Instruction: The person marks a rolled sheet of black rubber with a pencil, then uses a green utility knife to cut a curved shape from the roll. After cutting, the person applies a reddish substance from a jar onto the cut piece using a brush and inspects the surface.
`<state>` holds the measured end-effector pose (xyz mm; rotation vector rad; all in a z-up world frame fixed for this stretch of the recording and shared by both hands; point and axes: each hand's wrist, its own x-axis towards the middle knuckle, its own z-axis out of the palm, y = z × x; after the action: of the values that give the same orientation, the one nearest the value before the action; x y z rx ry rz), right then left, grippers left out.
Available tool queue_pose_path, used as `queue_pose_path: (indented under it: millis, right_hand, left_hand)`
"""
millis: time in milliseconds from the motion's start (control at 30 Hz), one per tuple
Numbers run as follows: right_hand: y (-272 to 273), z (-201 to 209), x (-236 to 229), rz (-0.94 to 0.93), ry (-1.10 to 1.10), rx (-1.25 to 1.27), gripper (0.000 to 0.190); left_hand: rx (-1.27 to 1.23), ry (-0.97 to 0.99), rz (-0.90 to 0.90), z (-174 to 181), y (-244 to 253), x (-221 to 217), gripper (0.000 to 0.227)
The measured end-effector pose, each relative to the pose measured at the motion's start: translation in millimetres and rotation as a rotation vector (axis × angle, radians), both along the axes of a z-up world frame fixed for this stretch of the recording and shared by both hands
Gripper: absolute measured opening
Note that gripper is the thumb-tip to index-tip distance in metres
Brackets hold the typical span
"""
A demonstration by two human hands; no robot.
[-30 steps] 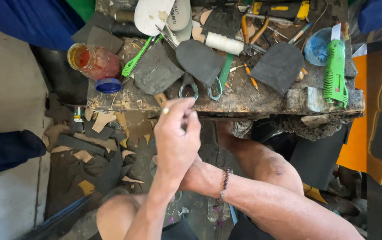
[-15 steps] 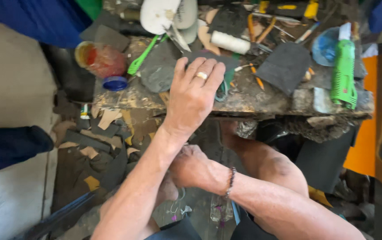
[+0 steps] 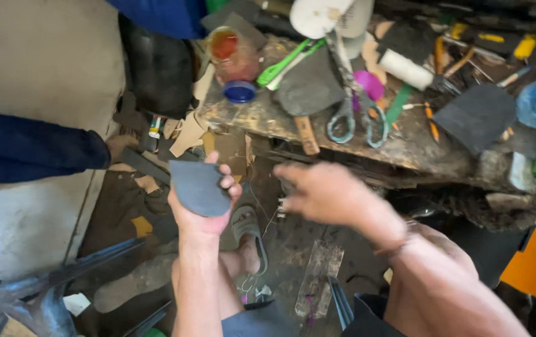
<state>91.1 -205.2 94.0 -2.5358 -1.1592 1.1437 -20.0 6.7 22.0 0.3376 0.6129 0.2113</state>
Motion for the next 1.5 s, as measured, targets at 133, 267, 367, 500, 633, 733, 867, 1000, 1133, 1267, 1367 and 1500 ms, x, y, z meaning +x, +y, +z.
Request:
queue_pose_path:
  millis: [133,267,367,500,633,733,867,1000,1133,1267,1367,1500]
  right_hand:
    - [23.0,75.6,33.7,-0.299,-0.056,0.401,0.068]
    - [66.6,105.5,70.5,-0.032,-0.455,0.404,0.067]
    - [103.9,96.1,95.7,0.043,-0.581,0.098,0.078]
    - [138.7,98.0,110.6,0.071,-0.449,-0.097,0.084]
    - [155.8,91.5,117.8,0.056,-0.472,-0.224,0.060]
    - [163.2,92.3,119.1,0.067,-0.446,-0.271,0.050]
    - [160.6,113.1,116.1,-0.081,-0.261,-0.066,0.051]
    - [144.1,130.9,101.4,-0.194,-0.261,0.090,0.078]
    - [136.1,143.0,80.1,-0.237,-0.131,-0.010,0.066]
    - [101.7,154.1,90.5,-0.061,-0.125,0.463,0.018]
    - [102.3,136.1,98.0,-0.421,-0.384,0.388,0.016]
    - [114.6,110.8,53.2,-0.224,-0.273,0.017,0.017]
  left_hand:
    - [-0.037,-0.136,0.021,5.0,5.0,-1.5,0.064]
    - [-0.049,-0.099,0.061,10.7,-2.4,10.0,0.072]
    - [0.000,-0.304,-0.023,2.6,-1.0,14.0,0.065]
    - [0.068,-0.253,-0.019,-3.2,-2.4,18.9,0.057]
    - [-0.045,-0.083,-0.006,-3.5,0.0,19.1,0.068]
    - [-0.080,-0.070,0.013,-3.9,1.7,19.1,0.068]
    - [-0.044,-0.041,-0.005,-4.6,6.1,18.1,0.073]
    - [-0.012,-0.020,0.005,1.9,7.9,16.7,0.065]
    - [-0.029,-0.130,-0.030,7.0,7.2,17.7,0.061]
    - [-0.045,-0.202,-0.080,5.4,9.5,15.3,0.074]
    - [-0.001,-0.226,-0.076,11.2,9.8,12.8,0.074]
    - [-0.062,-0.242,-0.089,9.1,11.2,12.7,0.076]
